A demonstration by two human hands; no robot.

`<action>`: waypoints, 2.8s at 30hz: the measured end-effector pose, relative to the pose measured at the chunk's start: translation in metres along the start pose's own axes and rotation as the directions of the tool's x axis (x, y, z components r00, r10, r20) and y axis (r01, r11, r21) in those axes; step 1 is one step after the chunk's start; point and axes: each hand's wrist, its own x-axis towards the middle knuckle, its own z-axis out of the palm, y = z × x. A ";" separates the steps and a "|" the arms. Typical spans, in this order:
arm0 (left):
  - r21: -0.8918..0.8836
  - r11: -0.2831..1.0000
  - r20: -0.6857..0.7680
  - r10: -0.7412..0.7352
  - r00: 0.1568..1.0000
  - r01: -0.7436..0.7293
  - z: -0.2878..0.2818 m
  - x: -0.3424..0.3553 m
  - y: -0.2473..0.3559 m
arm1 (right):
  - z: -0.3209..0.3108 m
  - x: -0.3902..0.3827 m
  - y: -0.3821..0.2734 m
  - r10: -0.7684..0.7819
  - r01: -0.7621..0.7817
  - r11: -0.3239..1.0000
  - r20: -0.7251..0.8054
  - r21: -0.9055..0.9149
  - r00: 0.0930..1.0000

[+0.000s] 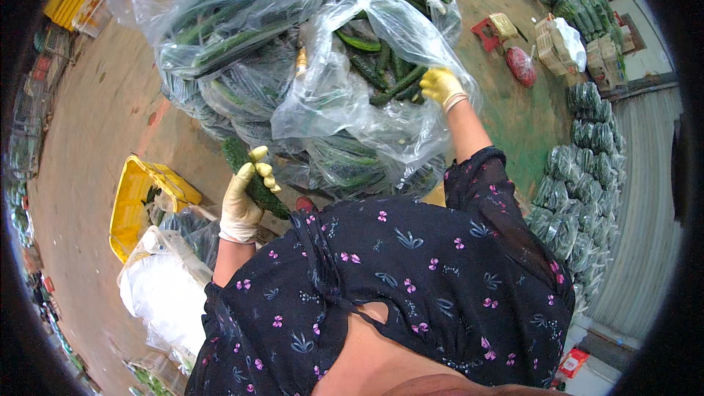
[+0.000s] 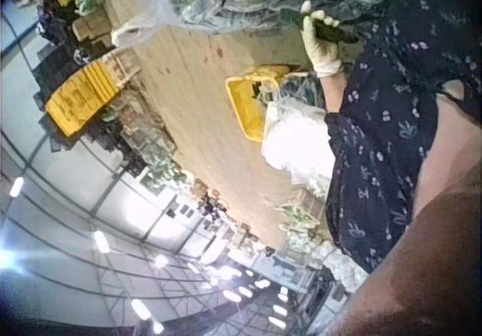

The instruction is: The person sorts cucumbers by hand, weighing them on a scale, placing them into plastic bags, and tying the bags shut.

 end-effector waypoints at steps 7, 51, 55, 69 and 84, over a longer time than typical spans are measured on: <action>0.064 0.997 0.015 -0.046 0.999 0.045 0.047 0.023 -0.034 | -0.010 -0.047 -0.100 -0.364 0.361 0.927 -0.006 -0.102 0.932; 0.231 0.973 0.333 -0.098 0.938 0.020 0.168 0.054 -0.029 | 0.146 -0.159 -0.119 -0.078 0.257 0.966 0.920 -0.025 0.385; -0.061 0.994 0.202 -0.075 0.977 0.089 0.139 0.057 -0.053 | 0.171 -0.161 -0.092 -0.092 0.235 0.972 0.876 -0.024 0.474; -0.085 0.978 -0.043 0.186 0.982 -0.189 0.117 0.037 -0.070 | 0.151 -0.272 -0.070 -0.064 0.959 -0.070 0.960 -0.276 0.271; -0.297 0.913 -0.013 0.288 0.957 -0.279 0.078 -0.008 -0.065 | 0.072 0.048 -0.107 -0.612 0.503 0.345 0.217 -0.792 0.760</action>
